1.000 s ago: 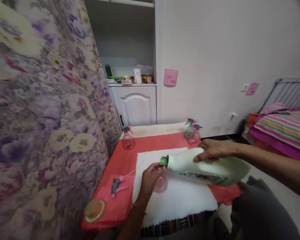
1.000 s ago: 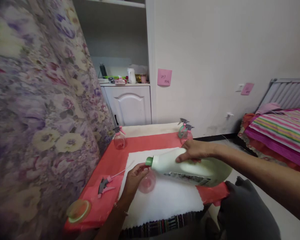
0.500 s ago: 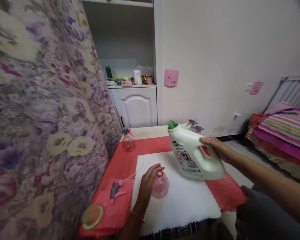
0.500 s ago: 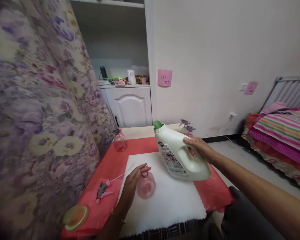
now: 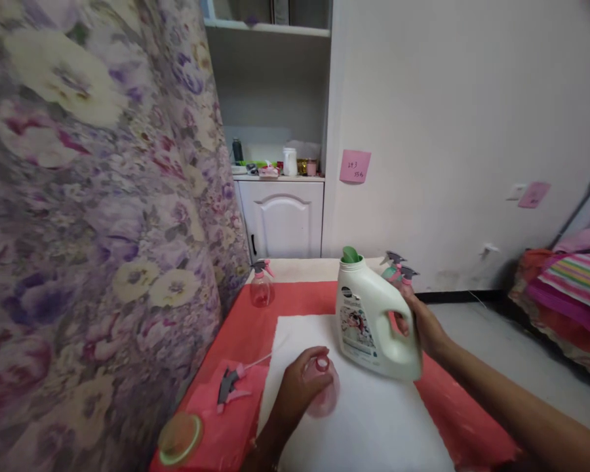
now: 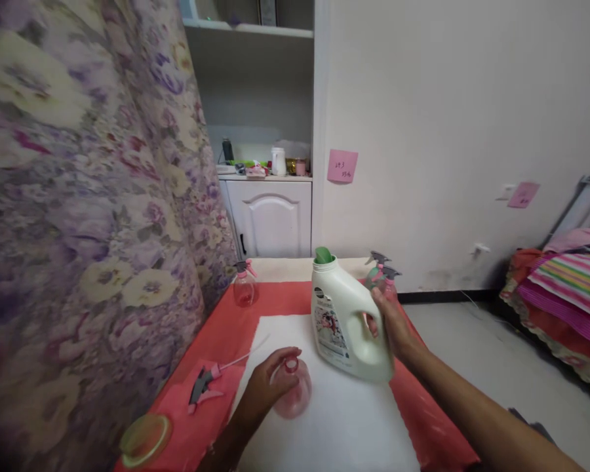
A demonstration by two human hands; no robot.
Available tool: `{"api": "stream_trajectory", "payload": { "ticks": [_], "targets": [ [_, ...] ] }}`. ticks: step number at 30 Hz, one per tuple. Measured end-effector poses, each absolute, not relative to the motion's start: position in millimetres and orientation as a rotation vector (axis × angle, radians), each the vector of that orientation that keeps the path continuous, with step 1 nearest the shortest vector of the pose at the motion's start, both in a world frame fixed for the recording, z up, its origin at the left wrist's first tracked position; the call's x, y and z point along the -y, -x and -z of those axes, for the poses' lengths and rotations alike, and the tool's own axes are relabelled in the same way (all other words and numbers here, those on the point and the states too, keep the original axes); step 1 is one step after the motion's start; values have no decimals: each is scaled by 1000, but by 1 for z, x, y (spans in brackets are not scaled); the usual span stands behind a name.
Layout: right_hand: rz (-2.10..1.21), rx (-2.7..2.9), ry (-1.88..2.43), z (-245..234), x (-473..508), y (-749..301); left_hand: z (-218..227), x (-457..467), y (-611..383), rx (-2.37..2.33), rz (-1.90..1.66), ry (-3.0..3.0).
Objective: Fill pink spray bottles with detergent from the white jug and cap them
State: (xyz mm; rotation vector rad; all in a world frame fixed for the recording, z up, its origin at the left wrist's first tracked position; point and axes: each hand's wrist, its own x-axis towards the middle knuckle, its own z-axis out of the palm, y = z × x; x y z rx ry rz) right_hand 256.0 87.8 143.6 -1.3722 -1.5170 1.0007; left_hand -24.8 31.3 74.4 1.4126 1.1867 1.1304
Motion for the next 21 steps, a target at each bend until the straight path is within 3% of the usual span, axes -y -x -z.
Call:
{"api": "stream_trajectory", "payload": {
  "ticks": [14, 21],
  "targets": [
    [-888, 1127, 1173, -58, -129, -189, -35, -35, 26, -1175, -1131, -1220],
    [-845, 1262, 1181, -62, -124, -213, -35, -32, 31, -1116, -1016, -1288]
  ]
}}
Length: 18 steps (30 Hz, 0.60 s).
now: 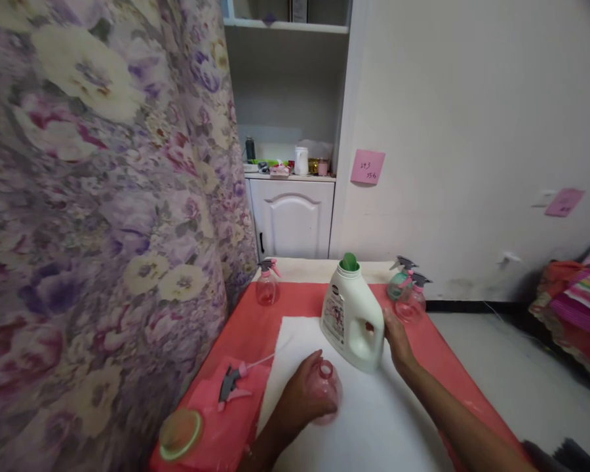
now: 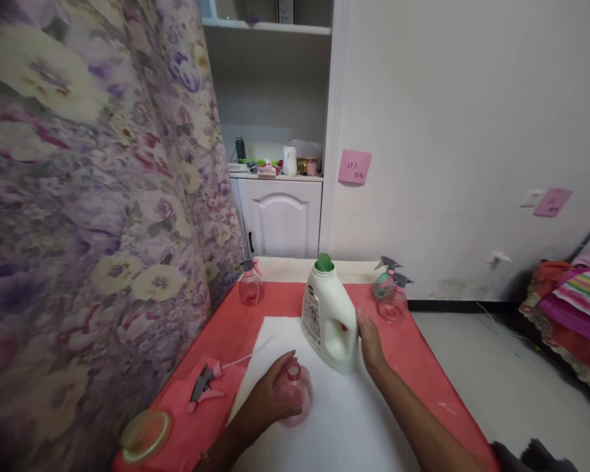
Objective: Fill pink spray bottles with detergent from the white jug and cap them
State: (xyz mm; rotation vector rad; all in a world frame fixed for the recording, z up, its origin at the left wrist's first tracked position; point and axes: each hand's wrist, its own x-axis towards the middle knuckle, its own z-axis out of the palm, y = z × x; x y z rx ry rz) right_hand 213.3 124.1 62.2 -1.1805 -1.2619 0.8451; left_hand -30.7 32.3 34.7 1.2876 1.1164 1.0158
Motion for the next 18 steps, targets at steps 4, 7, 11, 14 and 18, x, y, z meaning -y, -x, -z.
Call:
{"api": "stream_trajectory", "payload": {
  "ticks": [4, 7, 11, 14, 18],
  "targets": [
    [-782, 1272, 1218, -58, -87, -247, -33, -28, 44, -1267, -802, -1525],
    [-751, 1290, 1241, -39, -47, -269, -28, -24, 59, -1522, -609, -1709],
    [-575, 1592, 1262, -1, -4, -279, -23, -17, 70, -1684, -192, -1946],
    [-490, 1760, 1192, 24, 11, -273, -22, -11, 72, -1731, 30, -2104],
    [-342, 1912, 1111, 42, 14, -267, -26, -9, 72, -1781, 100, -2141]
  ]
}}
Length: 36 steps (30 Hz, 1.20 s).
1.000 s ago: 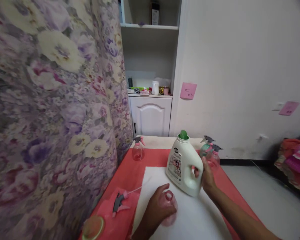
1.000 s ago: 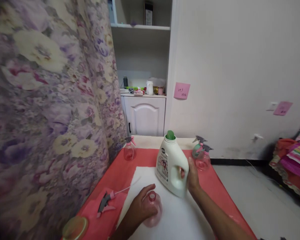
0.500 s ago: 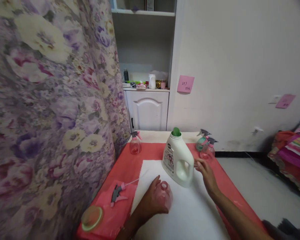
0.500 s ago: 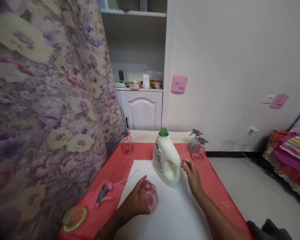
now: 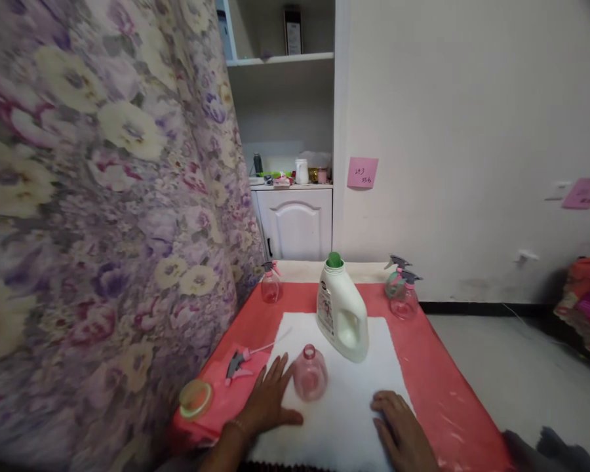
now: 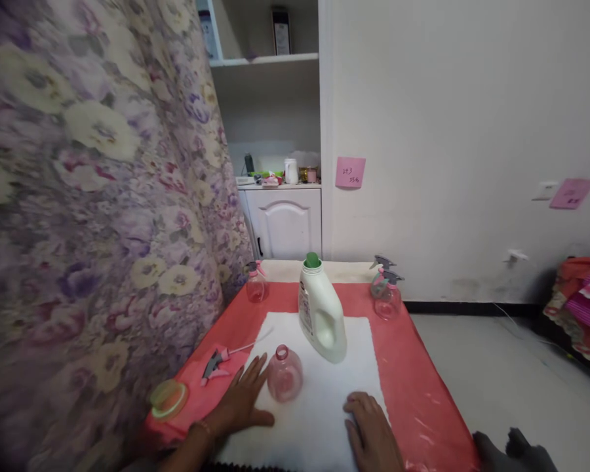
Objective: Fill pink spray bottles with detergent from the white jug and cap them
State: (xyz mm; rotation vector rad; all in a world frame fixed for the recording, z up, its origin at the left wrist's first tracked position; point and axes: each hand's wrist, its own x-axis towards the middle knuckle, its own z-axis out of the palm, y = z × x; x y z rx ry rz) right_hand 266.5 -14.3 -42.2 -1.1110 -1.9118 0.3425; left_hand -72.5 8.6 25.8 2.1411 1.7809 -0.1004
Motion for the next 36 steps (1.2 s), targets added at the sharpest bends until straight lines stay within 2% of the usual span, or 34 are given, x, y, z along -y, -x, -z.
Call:
{"api": "stream_trajectory", "payload": {
  "ticks": [11, 19, 36],
  "targets": [
    [-304, 1898, 1050, 58, 14, -268, -46, -2, 53, -2026, 200, -1977],
    [-329, 1905, 1041, 55, 16, -266, -31, 43, 34, -2130, 161, -1886],
    [-404, 1926, 1065, 51, 19, -264, -19, 44, 33, -2173, 130, -1829]
  ]
}}
